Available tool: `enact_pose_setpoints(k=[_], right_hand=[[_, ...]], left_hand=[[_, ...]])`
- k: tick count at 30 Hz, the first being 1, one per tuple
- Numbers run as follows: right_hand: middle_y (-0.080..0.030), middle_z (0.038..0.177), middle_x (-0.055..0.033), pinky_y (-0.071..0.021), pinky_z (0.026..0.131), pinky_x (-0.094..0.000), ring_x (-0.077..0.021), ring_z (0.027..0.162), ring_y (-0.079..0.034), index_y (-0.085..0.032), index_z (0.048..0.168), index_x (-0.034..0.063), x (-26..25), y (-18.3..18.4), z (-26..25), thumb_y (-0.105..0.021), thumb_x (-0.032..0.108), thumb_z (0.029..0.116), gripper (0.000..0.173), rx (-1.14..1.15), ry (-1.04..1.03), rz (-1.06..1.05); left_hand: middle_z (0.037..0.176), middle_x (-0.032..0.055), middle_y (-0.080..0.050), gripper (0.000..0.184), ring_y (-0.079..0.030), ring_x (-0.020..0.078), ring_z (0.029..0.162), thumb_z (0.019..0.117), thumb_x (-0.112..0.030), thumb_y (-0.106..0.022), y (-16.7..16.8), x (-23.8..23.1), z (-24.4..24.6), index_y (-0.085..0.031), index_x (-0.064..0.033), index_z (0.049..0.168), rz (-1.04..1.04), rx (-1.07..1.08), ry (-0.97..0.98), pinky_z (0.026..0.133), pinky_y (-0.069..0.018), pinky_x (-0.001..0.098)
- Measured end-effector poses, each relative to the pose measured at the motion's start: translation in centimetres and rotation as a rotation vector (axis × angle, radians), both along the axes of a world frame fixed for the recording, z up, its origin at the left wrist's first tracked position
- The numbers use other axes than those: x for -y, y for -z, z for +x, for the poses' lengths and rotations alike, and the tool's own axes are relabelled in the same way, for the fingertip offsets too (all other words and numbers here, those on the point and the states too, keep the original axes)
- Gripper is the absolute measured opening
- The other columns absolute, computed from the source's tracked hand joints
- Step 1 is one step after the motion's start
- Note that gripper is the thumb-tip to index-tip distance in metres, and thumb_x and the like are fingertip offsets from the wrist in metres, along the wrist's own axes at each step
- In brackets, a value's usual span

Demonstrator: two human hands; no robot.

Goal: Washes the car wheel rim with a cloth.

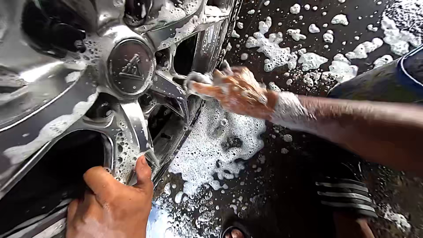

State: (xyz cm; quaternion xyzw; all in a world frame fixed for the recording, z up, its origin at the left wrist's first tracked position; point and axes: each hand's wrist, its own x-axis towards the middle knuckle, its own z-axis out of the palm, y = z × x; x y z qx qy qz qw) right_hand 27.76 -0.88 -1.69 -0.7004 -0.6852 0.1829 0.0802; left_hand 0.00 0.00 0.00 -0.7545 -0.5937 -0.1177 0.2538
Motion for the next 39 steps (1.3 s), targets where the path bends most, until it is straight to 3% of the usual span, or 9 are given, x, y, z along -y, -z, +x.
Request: enact_pose_setpoints(k=[2, 4, 7, 12, 25, 27, 32, 36, 39], right_hand=[[-0.072, 0.106, -0.0183, -0.0552, 0.065, -0.0543, -0.0343, 0.080, -0.070, -0.053, 0.149, 0.0103, 1.8, 6.3, -0.5, -0.059, 0.007, 0.0941, 0.056, -0.229, 0.131, 0.338], [-0.073, 0.107, -0.0173, -0.0579, 0.067, -0.0518, -0.0311, 0.081, -0.071, -0.048, 0.152, 0.0067, 2.3, 7.7, -3.1, -0.060, 0.006, 0.0921, 0.061, -0.358, 0.220, 0.407], [-0.069, 0.088, -0.0174, -0.0514, 0.053, -0.0477, -0.0346, 0.069, -0.068, -0.065, 0.139, 0.0243, -0.1, 8.4, -7.7, -0.063, 0.005, 0.0894, 0.054, -0.207, 0.293, 0.475], [-0.065, 0.109, -0.0348, -0.0510, 0.070, -0.0599, -0.0522, 0.091, -0.066, -0.066, 0.136, 0.0273, -0.8, 8.2, -7.3, -0.060, 0.011, 0.0968, 0.043, -0.036, 0.166, 0.235], [-0.065, 0.097, -0.0274, -0.0433, 0.073, -0.0564, -0.0450, 0.082, -0.063, -0.069, 0.130, 0.0349, -1.5, 4.8, -4.2, -0.057, 0.009, 0.0980, 0.043, 0.187, 0.021, 0.370], [-0.065, 0.108, -0.0292, -0.0463, 0.082, -0.0608, -0.0478, 0.093, -0.064, -0.066, 0.134, 0.0341, -1.1, 6.7, -4.7, -0.058, 0.011, 0.0996, 0.042, 0.105, 0.037, 0.263], [-0.071, 0.088, -0.0167, -0.0509, 0.048, -0.0488, -0.0327, 0.062, -0.067, -0.066, 0.136, 0.0129, 1.0, 9.7, -8.1, -0.063, 0.006, 0.0804, 0.056, -0.327, 0.131, 0.481], [-0.073, 0.091, -0.0123, -0.0548, 0.054, -0.0478, -0.0283, 0.068, -0.069, -0.052, 0.149, 0.0080, -1.3, 6.0, -12.0, -0.068, -0.001, 0.0774, 0.073, -0.739, 0.057, 0.461], [-0.071, 0.085, -0.0134, -0.0531, 0.053, -0.0507, -0.0312, 0.065, -0.068, -0.050, 0.151, 0.0116, -1.3, 7.7, -12.0, -0.070, 0.000, 0.0779, 0.077, -0.731, 0.089, 0.363]], left_hand=[[0.070, 0.0265, -0.063, 0.074, -0.064, 0.0448, 0.062, 0.0967, -0.063, -0.042, 0.1, -0.2, 0.2, -0.063, 0.0081, 0.097, 0.037, 0.011, 0.020, 0.055, -0.0443, 0.0543], [0.068, 0.0258, -0.062, 0.072, -0.063, 0.0436, 0.059, 0.0967, -0.062, -0.041, 0.2, -0.2, 0.2, -0.062, 0.0071, 0.095, 0.047, 0.017, 0.023, 0.054, -0.0429, 0.0538], [0.069, 0.0258, -0.061, 0.069, -0.063, 0.0439, 0.060, 0.0962, -0.061, -0.041, 0.3, -0.1, 0.0, -0.061, 0.0056, 0.092, 0.033, 0.002, 0.014, 0.054, -0.0417, 0.0542], [0.067, 0.0251, -0.061, 0.071, -0.063, 0.0422, 0.058, 0.0950, -0.062, -0.042, 0.2, -0.4, 0.2, -0.063, 0.0061, 0.093, 0.058, -0.004, 0.012, 0.053, -0.0413, 0.0520], [0.068, 0.0259, -0.060, 0.071, -0.063, 0.0443, 0.061, 0.0955, -0.062, -0.042, 0.3, -0.2, 0.2, -0.061, 0.0060, 0.090, 0.023, 0.018, -0.004, 0.055, -0.0415, 0.0545], [0.069, 0.0261, -0.061, 0.072, -0.063, 0.0447, 0.062, 0.0951, -0.064, -0.042, 0.4, 0.0, 0.1, -0.061, 0.0058, 0.092, 0.014, 0.022, -0.011, 0.055, -0.0416, 0.0552], [0.068, 0.0243, -0.062, 0.072, -0.062, 0.0413, 0.057, 0.0959, -0.062, -0.042, 0.2, -0.2, 0.1, -0.064, 0.0066, 0.094, 0.047, 0.013, 0.030, 0.052, -0.0422, 0.0513], [0.071, 0.0253, -0.063, 0.074, -0.063, 0.0417, 0.060, 0.0952, -0.063, -0.042, 0.3, -0.1, 0.0, -0.064, 0.0083, 0.096, 0.035, -0.001, 0.005, 0.053, -0.0430, 0.0514], [0.068, 0.0248, -0.062, 0.075, -0.062, 0.0413, 0.058, 0.0958, -0.062, -0.042, 0.2, -0.2, 0.1, -0.064, 0.0095, 0.097, 0.032, 0.000, 0.010, 0.052, -0.0426, 0.0503]])
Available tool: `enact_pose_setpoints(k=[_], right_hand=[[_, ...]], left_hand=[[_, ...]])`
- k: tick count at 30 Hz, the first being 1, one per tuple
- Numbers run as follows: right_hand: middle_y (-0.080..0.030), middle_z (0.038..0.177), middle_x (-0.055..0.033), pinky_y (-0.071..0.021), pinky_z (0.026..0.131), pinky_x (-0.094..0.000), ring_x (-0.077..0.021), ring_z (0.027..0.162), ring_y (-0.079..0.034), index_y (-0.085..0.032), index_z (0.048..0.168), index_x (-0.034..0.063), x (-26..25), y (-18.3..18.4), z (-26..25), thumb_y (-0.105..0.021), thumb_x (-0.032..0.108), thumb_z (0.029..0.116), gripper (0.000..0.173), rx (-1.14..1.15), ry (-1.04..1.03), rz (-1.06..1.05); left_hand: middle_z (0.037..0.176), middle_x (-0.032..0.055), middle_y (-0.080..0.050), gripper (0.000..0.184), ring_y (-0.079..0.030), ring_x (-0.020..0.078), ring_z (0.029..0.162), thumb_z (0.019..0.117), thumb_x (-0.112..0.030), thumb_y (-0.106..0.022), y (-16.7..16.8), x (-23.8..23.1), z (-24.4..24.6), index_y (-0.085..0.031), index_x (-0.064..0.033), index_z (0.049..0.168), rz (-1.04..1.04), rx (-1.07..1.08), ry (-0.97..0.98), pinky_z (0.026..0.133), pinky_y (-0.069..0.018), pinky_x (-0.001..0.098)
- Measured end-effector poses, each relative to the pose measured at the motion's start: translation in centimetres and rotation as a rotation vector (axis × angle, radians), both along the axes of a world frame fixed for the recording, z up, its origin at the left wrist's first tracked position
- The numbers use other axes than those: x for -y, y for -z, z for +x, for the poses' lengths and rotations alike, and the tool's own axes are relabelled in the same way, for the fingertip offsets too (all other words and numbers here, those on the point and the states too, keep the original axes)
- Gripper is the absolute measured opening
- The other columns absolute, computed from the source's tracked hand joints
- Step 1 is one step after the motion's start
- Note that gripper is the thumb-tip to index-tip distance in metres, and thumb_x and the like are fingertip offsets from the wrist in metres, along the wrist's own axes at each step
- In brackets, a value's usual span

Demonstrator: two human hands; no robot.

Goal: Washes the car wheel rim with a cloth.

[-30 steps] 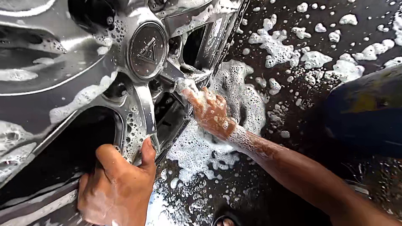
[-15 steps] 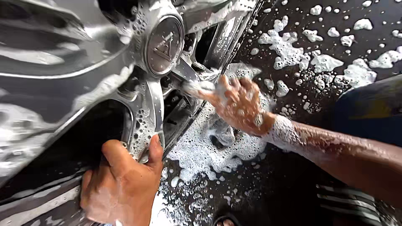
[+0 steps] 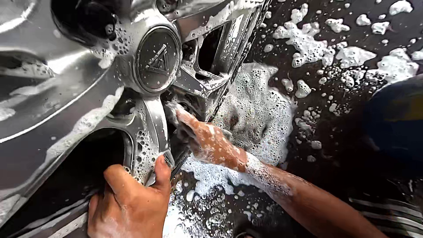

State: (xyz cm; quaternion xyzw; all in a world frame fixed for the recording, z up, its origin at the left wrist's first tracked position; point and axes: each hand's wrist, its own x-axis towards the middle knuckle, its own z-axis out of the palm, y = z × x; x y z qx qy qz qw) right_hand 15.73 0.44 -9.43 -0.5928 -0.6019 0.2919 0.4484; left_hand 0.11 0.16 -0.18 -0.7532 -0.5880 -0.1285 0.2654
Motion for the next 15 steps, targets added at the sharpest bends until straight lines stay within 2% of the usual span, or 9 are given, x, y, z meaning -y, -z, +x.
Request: enact_pose_setpoints(k=[3, 6, 7, 9, 11, 12, 13, 14, 15], right_hand=[[-0.071, 0.086, -0.0160, -0.0507, 0.059, -0.0574, -0.0380, 0.071, -0.068, -0.049, 0.153, 0.0253, 0.8, -0.2, 1.1, -0.066, 0.007, 0.0862, 0.071, 0.116, 0.022, -0.309], [-0.071, 0.078, -0.0124, -0.0507, 0.049, -0.0493, -0.0311, 0.060, -0.067, -0.063, 0.141, 0.0135, 1.0, -1.2, -0.3, -0.065, 0.006, 0.0778, 0.064, 0.042, 0.181, 0.012], [-0.071, 0.080, -0.0131, -0.0504, 0.051, -0.0480, -0.0304, 0.061, -0.066, -0.062, 0.141, 0.0128, 0.8, -2.2, -0.8, -0.067, 0.004, 0.0788, 0.063, -0.015, 0.203, 0.059], [-0.067, 0.073, -0.0100, -0.0488, 0.048, -0.0455, -0.0282, 0.057, -0.063, -0.055, 0.148, 0.0141, 0.0, -2.9, -2.0, -0.070, 0.005, 0.0800, 0.070, 0.014, 0.272, 0.009], [-0.063, 0.063, -0.0072, -0.0469, 0.043, -0.0438, -0.0280, 0.050, -0.062, -0.054, 0.147, 0.0071, -0.6, -2.3, -4.0, -0.072, 0.010, 0.0761, 0.073, 0.167, 0.354, -0.093], [-0.064, 0.064, -0.0078, -0.0487, 0.046, -0.0450, -0.0290, 0.054, -0.065, -0.056, 0.141, 0.0027, -0.4, -2.4, -4.9, -0.071, 0.014, 0.0792, 0.065, 0.190, 0.304, -0.172], [-0.069, 0.071, -0.0093, -0.0517, 0.054, -0.0481, -0.0304, 0.061, -0.069, -0.056, 0.139, 0.0029, 0.1, -2.8, -5.3, -0.070, 0.016, 0.0834, 0.058, 0.136, 0.190, -0.245], [-0.072, 0.080, -0.0125, -0.0514, 0.062, -0.0533, -0.0335, 0.070, -0.070, -0.057, 0.143, 0.0053, 0.7, -3.0, -5.3, -0.069, 0.015, 0.0848, 0.060, 0.028, 0.080, -0.289], [-0.073, 0.078, -0.0117, -0.0514, 0.057, -0.0526, -0.0321, 0.065, -0.070, -0.062, 0.140, 0.0071, 1.3, -2.2, -5.8, -0.070, 0.013, 0.0798, 0.061, -0.016, 0.103, -0.186]], left_hand=[[0.065, 0.0236, -0.060, 0.075, -0.062, 0.0406, 0.056, 0.0951, -0.062, -0.042, -0.1, 0.0, 0.0, -0.064, 0.0100, 0.096, 0.017, -0.007, -0.008, 0.052, -0.0428, 0.0506], [0.066, 0.0246, -0.061, 0.076, -0.062, 0.0407, 0.057, 0.0954, -0.062, -0.043, 0.1, -0.2, 0.1, -0.064, 0.0109, 0.097, 0.028, -0.003, -0.004, 0.053, -0.0440, 0.0505], [0.065, 0.0241, -0.061, 0.075, -0.062, 0.0400, 0.056, 0.0956, -0.062, -0.043, 0.0, -0.2, 0.1, -0.064, 0.0108, 0.096, 0.031, -0.006, 0.000, 0.053, -0.0438, 0.0498], [0.064, 0.0232, -0.060, 0.074, -0.061, 0.0389, 0.055, 0.0955, -0.061, -0.044, 0.1, -0.2, -0.1, -0.064, 0.0104, 0.095, 0.038, -0.007, 0.005, 0.052, -0.0429, 0.0489], [0.066, 0.0245, -0.061, 0.074, -0.061, 0.0392, 0.056, 0.0954, -0.060, -0.044, 0.1, -0.1, 0.0, -0.064, 0.0110, 0.096, 0.029, -0.001, -0.003, 0.053, -0.0429, 0.0492], [0.067, 0.0252, -0.062, 0.075, -0.061, 0.0397, 0.057, 0.0952, -0.060, -0.044, 0.0, -0.1, 0.2, -0.064, 0.0117, 0.097, 0.026, 0.003, -0.005, 0.054, -0.0432, 0.0497], [0.067, 0.0256, -0.062, 0.075, -0.062, 0.0405, 0.057, 0.0949, -0.060, -0.044, 0.0, -0.2, 0.2, -0.064, 0.0123, 0.097, 0.027, 0.008, -0.005, 0.054, -0.0435, 0.0502], [0.067, 0.0255, -0.062, 0.076, -0.062, 0.0408, 0.057, 0.0944, -0.060, -0.044, 0.0, -0.1, 0.2, -0.064, 0.0125, 0.098, 0.025, 0.009, -0.007, 0.054, -0.0436, 0.0503], [0.067, 0.0253, -0.061, 0.076, -0.062, 0.0407, 0.058, 0.0946, -0.061, -0.044, 0.0, -0.1, 0.2, -0.064, 0.0123, 0.098, 0.017, 0.008, -0.012, 0.055, -0.0435, 0.0502]])
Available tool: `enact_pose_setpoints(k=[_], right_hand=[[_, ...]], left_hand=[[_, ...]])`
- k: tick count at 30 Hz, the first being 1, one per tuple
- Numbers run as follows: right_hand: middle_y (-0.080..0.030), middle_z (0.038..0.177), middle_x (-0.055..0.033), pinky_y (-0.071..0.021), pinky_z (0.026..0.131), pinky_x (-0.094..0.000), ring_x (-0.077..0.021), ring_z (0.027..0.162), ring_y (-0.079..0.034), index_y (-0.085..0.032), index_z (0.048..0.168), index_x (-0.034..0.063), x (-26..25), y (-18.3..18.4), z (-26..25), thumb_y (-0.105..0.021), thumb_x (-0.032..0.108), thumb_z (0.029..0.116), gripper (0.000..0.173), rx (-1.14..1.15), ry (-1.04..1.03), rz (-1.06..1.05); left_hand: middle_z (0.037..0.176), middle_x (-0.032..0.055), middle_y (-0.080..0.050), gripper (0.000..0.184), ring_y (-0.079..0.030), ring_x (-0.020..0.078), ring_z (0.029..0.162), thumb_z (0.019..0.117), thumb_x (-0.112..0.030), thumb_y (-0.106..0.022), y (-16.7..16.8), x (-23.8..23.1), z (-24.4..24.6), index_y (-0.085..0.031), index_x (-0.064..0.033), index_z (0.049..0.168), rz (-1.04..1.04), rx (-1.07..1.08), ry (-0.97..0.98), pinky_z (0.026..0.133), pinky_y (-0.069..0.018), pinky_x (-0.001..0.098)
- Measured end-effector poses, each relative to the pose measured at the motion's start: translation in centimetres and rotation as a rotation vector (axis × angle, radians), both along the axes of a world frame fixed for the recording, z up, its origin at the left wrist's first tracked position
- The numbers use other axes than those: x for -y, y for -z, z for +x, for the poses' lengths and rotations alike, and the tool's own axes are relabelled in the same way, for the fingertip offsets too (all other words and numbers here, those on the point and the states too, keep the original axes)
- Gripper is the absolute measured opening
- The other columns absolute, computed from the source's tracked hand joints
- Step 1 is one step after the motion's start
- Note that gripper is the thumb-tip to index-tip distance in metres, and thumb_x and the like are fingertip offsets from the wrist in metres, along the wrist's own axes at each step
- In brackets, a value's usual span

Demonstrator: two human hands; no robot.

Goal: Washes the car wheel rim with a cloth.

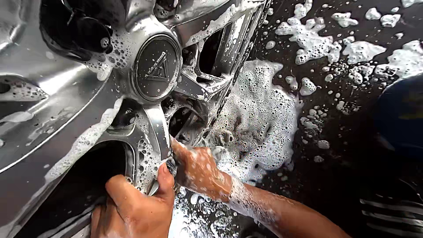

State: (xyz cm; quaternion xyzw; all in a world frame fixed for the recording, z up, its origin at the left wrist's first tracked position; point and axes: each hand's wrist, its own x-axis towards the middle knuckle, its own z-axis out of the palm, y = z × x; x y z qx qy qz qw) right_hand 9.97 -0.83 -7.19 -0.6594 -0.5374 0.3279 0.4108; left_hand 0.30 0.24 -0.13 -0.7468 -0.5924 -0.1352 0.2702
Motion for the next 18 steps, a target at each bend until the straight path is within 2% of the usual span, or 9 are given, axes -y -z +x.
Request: enact_pose_setpoints(k=[3, 6, 8, 9, 11, 14, 15, 17, 18], right_hand=[[-0.075, 0.081, -0.0086, -0.0533, 0.050, -0.0416, -0.0222, 0.060, -0.069, -0.068, 0.134, 0.0067, 1.0, 1.7, 0.4, -0.066, 0.009, 0.0800, 0.054, -0.020, 0.146, 0.327], [-0.074, 0.090, -0.0129, -0.0539, 0.055, -0.0319, -0.0167, 0.067, -0.067, -0.063, 0.132, -0.0068, -0.6, 0.7, 2.9, -0.063, 0.008, 0.0835, 0.051, -0.183, 0.131, 0.606], [-0.071, 0.119, -0.0185, -0.0592, 0.068, -0.0324, -0.0174, 0.086, -0.071, -0.053, 0.140, -0.0114, -2.2, -0.3, 3.6, -0.066, 0.001, 0.0797, 0.062, -0.357, 0.016, 0.614], [-0.067, 0.127, -0.0194, -0.0595, 0.074, -0.0335, -0.0180, 0.091, -0.070, -0.049, 0.143, -0.0112, -2.5, -0.2, 3.3, -0.066, -0.004, 0.0773, 0.069, -0.463, -0.038, 0.583], [-0.070, 0.118, -0.0191, -0.0584, 0.073, -0.0365, -0.0197, 0.086, -0.070, -0.049, 0.145, -0.0092, -1.6, 0.9, 2.0, -0.066, -0.004, 0.0767, 0.071, -0.561, -0.103, 0.523], [-0.075, 0.093, -0.0118, -0.0563, 0.060, -0.0430, -0.0234, 0.069, -0.070, -0.057, 0.145, 0.0063, 1.4, 3.8, 1.8, -0.064, 0.007, 0.0905, 0.055, -0.479, -0.263, 0.369], [-0.073, 0.084, -0.0089, -0.0542, 0.054, -0.0437, -0.0234, 0.063, -0.068, -0.060, 0.143, 0.0107, 2.0, 4.6, 2.2, -0.062, 0.009, 0.0917, 0.052, -0.421, -0.285, 0.347], [-0.071, 0.079, -0.0081, -0.0509, 0.051, -0.0467, -0.0262, 0.062, -0.067, -0.066, 0.136, 0.0122, 2.1, 5.0, 3.4, -0.063, 0.010, 0.0879, 0.048, -0.342, -0.310, 0.344], [-0.072, 0.079, -0.0078, -0.0513, 0.053, -0.0461, -0.0258, 0.064, -0.067, -0.068, 0.132, 0.0111, 2.0, 4.9, 3.9, -0.064, 0.011, 0.0858, 0.046, -0.339, -0.313, 0.386]], left_hand=[[0.069, 0.0260, -0.062, 0.076, -0.063, 0.0406, 0.059, 0.0956, -0.061, -0.044, -0.1, 0.0, -0.3, -0.064, 0.0123, 0.099, -0.016, -0.011, 0.011, 0.055, -0.0442, 0.0504], [0.074, 0.0285, -0.064, 0.075, -0.064, 0.0433, 0.064, 0.0967, -0.060, -0.045, -0.1, 0.1, -0.3, -0.063, 0.0128, 0.103, -0.034, -0.017, -0.024, 0.057, -0.0453, 0.0526], [0.078, 0.0306, -0.065, 0.075, -0.066, 0.0447, 0.069, 0.0977, -0.058, -0.045, -0.1, 0.3, -0.3, -0.062, 0.0143, 0.107, -0.053, -0.039, -0.043, 0.060, -0.0471, 0.0540], [0.080, 0.0314, -0.066, 0.074, -0.067, 0.0449, 0.071, 0.0984, -0.057, -0.045, -0.1, 0.3, -0.3, -0.062, 0.0152, 0.109, -0.057, -0.048, -0.045, 0.062, -0.0478, 0.0538], [0.081, 0.0322, -0.066, 0.074, -0.067, 0.0437, 0.070, 0.0993, -0.054, -0.044, 0.0, 0.1, -0.3, -0.061, 0.0168, 0.109, -0.031, -0.064, -0.026, 0.060, -0.0480, 0.0520], [0.082, 0.0330, -0.065, 0.072, -0.066, 0.0430, 0.069, 0.1001, -0.051, -0.043, 0.1, -0.1, -0.2, -0.059, 0.0181, 0.110, -0.009, -0.087, -0.012, 0.060, -0.0481, 0.0510], [0.082, 0.0332, -0.065, 0.071, -0.066, 0.0433, 0.070, 0.1002, -0.050, -0.043, 0.1, -0.2, -0.1, -0.059, 0.0184, 0.111, -0.005, -0.100, -0.013, 0.061, -0.0487, 0.0511], [0.085, 0.0330, -0.065, 0.067, -0.067, 0.0425, 0.076, 0.1001, -0.046, -0.045, 0.0, -0.1, -0.4, -0.060, 0.0182, 0.110, 0.030, -0.101, 0.019, 0.067, -0.0501, 0.0504], [0.090, 0.0316, -0.065, 0.059, -0.066, 0.0383, 0.082, 0.1005, -0.040, -0.050, -0.2, 0.3, -0.9, -0.061, 0.0175, 0.109, 0.048, -0.052, 0.087, 0.075, -0.0500, 0.0466]])
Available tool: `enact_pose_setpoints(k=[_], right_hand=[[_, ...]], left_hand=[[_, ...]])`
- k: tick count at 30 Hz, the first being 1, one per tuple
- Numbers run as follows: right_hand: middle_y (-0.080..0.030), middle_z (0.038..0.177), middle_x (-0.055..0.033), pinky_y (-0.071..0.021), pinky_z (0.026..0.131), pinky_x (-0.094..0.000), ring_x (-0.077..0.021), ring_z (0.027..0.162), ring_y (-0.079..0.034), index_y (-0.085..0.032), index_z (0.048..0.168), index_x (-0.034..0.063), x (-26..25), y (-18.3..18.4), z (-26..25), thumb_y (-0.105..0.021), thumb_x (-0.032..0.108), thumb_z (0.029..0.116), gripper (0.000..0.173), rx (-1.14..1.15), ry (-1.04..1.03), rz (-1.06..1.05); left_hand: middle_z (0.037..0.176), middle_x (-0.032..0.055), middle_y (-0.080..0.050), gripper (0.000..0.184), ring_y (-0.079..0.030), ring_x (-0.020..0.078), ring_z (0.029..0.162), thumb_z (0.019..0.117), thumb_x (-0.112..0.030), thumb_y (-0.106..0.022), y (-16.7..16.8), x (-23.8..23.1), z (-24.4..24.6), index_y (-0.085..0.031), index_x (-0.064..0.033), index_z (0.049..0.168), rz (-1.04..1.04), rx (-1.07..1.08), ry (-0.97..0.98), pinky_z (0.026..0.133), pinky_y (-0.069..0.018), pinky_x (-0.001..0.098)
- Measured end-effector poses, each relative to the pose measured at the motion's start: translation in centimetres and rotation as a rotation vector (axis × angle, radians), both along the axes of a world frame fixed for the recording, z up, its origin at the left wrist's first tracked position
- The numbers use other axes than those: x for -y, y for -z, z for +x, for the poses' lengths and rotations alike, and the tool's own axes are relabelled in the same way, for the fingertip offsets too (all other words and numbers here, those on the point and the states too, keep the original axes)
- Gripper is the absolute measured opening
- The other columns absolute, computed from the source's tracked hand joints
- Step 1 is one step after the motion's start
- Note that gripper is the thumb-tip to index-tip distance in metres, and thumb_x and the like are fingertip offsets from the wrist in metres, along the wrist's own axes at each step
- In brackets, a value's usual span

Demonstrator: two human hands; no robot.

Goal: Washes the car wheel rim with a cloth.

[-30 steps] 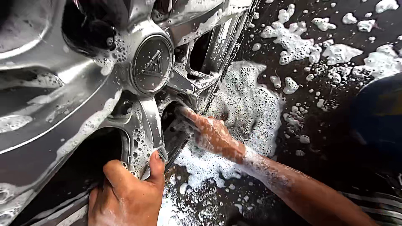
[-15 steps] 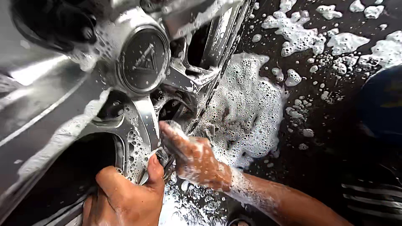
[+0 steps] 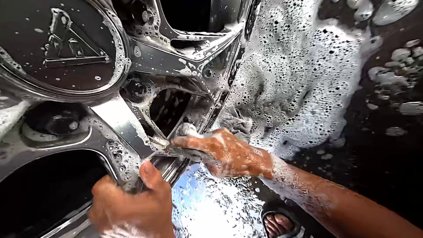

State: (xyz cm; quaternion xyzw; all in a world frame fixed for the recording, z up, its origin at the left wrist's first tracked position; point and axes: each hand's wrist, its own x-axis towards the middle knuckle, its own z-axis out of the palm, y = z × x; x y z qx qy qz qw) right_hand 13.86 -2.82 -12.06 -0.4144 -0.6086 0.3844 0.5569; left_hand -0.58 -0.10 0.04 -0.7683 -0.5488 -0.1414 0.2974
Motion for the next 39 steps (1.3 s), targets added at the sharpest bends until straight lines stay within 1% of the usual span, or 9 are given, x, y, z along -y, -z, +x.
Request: enact_pose_setpoints(k=[3, 6, 8, 13, 23, 26, 31, 35, 39], right_hand=[[-0.071, 0.087, -0.0087, -0.0509, 0.071, -0.0409, -0.0216, 0.079, -0.066, -0.070, 0.120, 0.0052, 0.0, -1.4, 2.5, -0.054, 0.018, 0.0907, 0.035, -0.178, -0.124, 0.105], [-0.058, 0.073, -0.0049, -0.0410, 0.068, -0.0247, -0.0090, 0.073, -0.055, -0.065, 0.089, 0.0012, 1.7, -1.5, 4.6, -0.041, 0.024, 0.1049, 0.037, -0.437, -0.230, 0.111], [-0.058, 0.074, -0.0061, -0.0408, 0.070, -0.0193, -0.0054, 0.075, -0.054, -0.063, 0.088, -0.0014, 3.0, -1.2, 5.6, -0.042, 0.017, 0.1035, 0.032, -0.485, -0.244, 0.086], [-0.062, 0.097, -0.0017, -0.0481, 0.073, -0.0131, 0.0025, 0.083, -0.056, -0.055, 0.124, 0.0042, 4.4, -0.7, 7.8, -0.056, 0.013, 0.0916, 0.033, -0.313, -0.210, -0.229], [-0.064, 0.067, 0.0005, -0.0470, 0.056, -0.0119, 0.0030, 0.060, -0.057, -0.072, 0.088, 0.0033, 0.6, -4.9, 2.6, -0.067, 0.011, 0.0892, 0.009, -0.403, 0.278, -0.113], [-0.056, 0.060, -0.0006, -0.0440, 0.047, -0.0257, -0.0089, 0.053, -0.055, -0.066, 0.084, 0.0059, -2.4, -6.3, 0.5, -0.069, 0.010, 0.0850, 0.005, -0.329, 0.287, -0.195], [-0.060, 0.070, -0.0072, -0.0486, 0.055, -0.0436, -0.0231, 0.065, -0.062, -0.065, 0.093, 0.0047, -4.6, -7.7, 1.8, -0.072, 0.024, 0.0929, 0.021, -0.156, 0.031, -0.439], [-0.064, 0.075, -0.0076, -0.0528, 0.056, -0.0417, -0.0233, 0.068, -0.065, -0.067, 0.107, 0.0043, -5.1, -6.6, 1.0, -0.075, 0.015, 0.0874, 0.024, -0.143, 0.182, -0.138], [-0.067, 0.073, -0.0135, -0.0549, 0.064, -0.0396, -0.0292, 0.070, -0.067, -0.077, 0.106, -0.0009, -4.7, -4.5, -2.9, -0.068, 0.002, 0.0821, 0.026, -0.207, 0.496, 0.208]], left_hand=[[0.107, 0.0043, -0.060, 0.021, -0.058, 0.0050, 0.104, 0.1043, -0.016, -0.052, -0.4, 2.9, -1.7, -0.058, 0.0007, 0.116, -0.108, 0.327, 0.385, 0.095, -0.0454, 0.0206], [0.127, -0.0159, -0.062, 0.039, -0.057, -0.0094, 0.115, 0.1096, -0.035, -0.042, 2.0, 6.6, 1.7, -0.048, -0.0128, 0.142, -0.692, 0.705, 0.416, 0.100, -0.0461, 0.0140], [0.132, -0.0118, -0.059, 0.065, -0.057, -0.0058, 0.116, 0.1028, -0.053, -0.048, 4.8, 6.7, 3.8, -0.038, -0.0096, 0.150, -1.037, 1.069, 0.363, 0.102, -0.0487, 0.0189], [0.082, -0.0046, -0.058, 0.030, -0.057, -0.0045, 0.084, 0.1040, -0.030, -0.057, 6.3, 4.1, 4.9, -0.060, -0.0064, 0.085, -0.810, 0.859, 0.483, 0.078, -0.0484, 0.0115], [0.099, -0.0112, -0.066, 0.024, -0.062, -0.0036, 0.095, 0.1083, -0.026, -0.047, -2.9, 1.9, 2.0, -0.067, -0.0153, 0.104, -0.458, 0.447, 0.480, 0.085, -0.0506, 0.0166], [0.092, -0.0047, -0.065, 0.029, -0.061, -0.0028, 0.089, 0.1057, -0.010, -0.040, -5.8, -0.1, -0.4, -0.066, 0.0017, 0.099, -0.320, 0.410, 0.337, 0.083, -0.0498, 0.0173], [0.093, -0.0154, -0.062, 0.029, -0.063, -0.0057, 0.091, 0.1080, -0.018, -0.029, -6.3, -4.0, 1.0, -0.057, -0.0141, 0.110, -0.797, 0.793, -0.147, 0.085, -0.0554, 0.0211], [0.091, -0.0111, -0.071, 0.037, -0.067, -0.0002, 0.094, 0.1043, -0.008, -0.029, -5.7, -5.7, 1.5, -0.063, -0.0212, 0.095, -0.756, 1.273, 0.188, 0.087, -0.0557, 0.0222], [0.100, -0.0188, -0.073, 0.018, -0.066, -0.0059, 0.097, 0.0904, -0.032, -0.069, -5.4, -5.3, -0.2, -0.073, -0.0288, 0.108, -0.887, 0.978, 0.376, 0.086, -0.0533, 0.0168]])
